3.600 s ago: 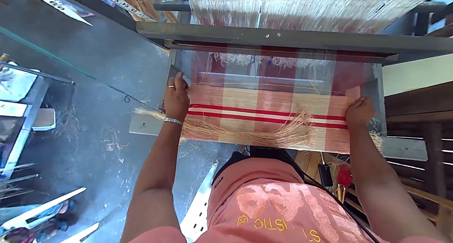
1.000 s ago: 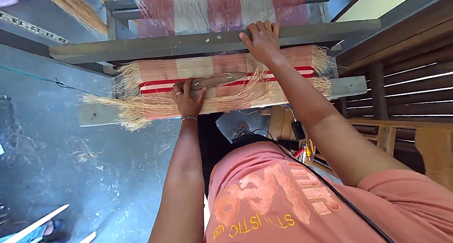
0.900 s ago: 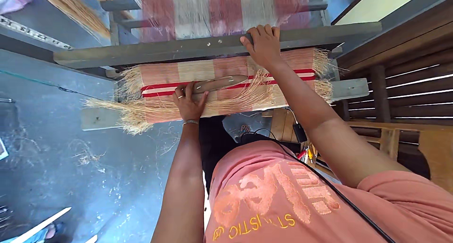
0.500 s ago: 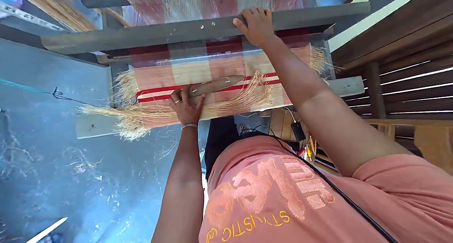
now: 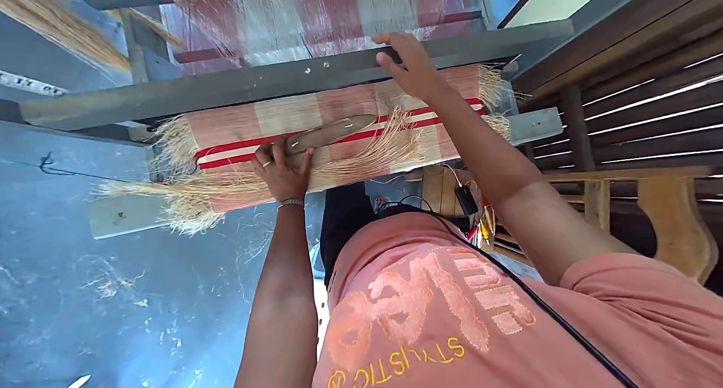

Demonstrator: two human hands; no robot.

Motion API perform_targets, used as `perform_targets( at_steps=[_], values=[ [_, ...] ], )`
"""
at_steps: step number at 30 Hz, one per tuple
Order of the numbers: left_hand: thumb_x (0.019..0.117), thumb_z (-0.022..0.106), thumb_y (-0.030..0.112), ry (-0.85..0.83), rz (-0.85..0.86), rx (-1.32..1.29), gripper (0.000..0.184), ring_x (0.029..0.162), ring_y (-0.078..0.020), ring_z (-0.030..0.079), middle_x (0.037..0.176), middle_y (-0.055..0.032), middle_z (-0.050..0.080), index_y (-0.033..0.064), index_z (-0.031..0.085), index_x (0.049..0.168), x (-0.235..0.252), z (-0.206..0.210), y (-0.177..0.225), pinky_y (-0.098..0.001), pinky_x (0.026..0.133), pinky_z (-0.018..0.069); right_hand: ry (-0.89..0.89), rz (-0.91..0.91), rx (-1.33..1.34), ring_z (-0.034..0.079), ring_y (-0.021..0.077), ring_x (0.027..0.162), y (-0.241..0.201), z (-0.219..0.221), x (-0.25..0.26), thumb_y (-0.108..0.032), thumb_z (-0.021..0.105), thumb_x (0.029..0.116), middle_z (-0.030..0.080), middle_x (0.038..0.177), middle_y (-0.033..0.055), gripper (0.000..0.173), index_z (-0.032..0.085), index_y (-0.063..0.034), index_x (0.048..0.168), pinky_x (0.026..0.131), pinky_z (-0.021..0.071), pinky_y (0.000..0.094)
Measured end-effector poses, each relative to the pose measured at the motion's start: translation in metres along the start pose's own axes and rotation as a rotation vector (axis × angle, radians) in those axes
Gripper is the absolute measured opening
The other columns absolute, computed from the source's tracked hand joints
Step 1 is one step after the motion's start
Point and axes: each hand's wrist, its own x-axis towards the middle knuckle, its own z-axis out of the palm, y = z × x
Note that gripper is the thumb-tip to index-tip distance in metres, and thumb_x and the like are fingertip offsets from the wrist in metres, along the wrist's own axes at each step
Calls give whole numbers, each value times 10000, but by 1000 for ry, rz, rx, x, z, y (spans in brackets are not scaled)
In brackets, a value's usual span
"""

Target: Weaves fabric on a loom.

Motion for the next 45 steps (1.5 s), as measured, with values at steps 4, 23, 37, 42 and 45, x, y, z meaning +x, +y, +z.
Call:
perform_targets(
  at_steps=[4, 23, 37, 42, 45],
  values=[
    [862, 573, 774, 6, 10, 12, 762, 1252, -423, 500, 1346, -211, 551, 234, 594, 1399, 0, 2, -2, -575, 1069, 369, 238, 108, 184, 679, 195, 1054, 9, -7, -63, -214, 543, 1056, 699, 1118, 129, 278, 668, 1, 1178, 951, 569, 381],
    [862, 576, 771, -12, -8, 11, 767, 1256, -441, 502, 1358, -218, 551, 225, 598, 1399, 0, 2, -2, -602, 1060, 374, 25, 523, 242, 712, 184, 914, 19, 25, -109, -235, 719, 955, 753, 991, 79, 186, 755, -82, 1054, 873, 575, 418],
    [860, 557, 785, -11, -10, 39, 770, 1237, -420, 504, 1356, -202, 547, 234, 598, 1397, 0, 1, 0, -572, 1047, 374, 121, 460, 287, 722, 119, 823, 12, 27, -120, -189, 662, 984, 747, 944, 62, 168, 699, -65, 1091, 783, 605, 329],
    [861, 567, 778, -2, -5, 32, 776, 1220, -430, 506, 1356, -205, 547, 213, 603, 1391, 0, 1, 0, -565, 1034, 382, 84, 510, 321, 736, 137, 874, 10, 30, -118, -160, 680, 974, 758, 1018, 73, 211, 697, -60, 1158, 824, 612, 349],
    [866, 572, 768, 7, 2, 28, 756, 1222, -426, 503, 1350, -197, 550, 224, 604, 1389, 0, 1, 0, -567, 1038, 374, 75, 541, 347, 733, 139, 872, 11, 29, -117, -159, 706, 955, 756, 1010, 72, 221, 687, -60, 1152, 826, 610, 349]
  ],
)
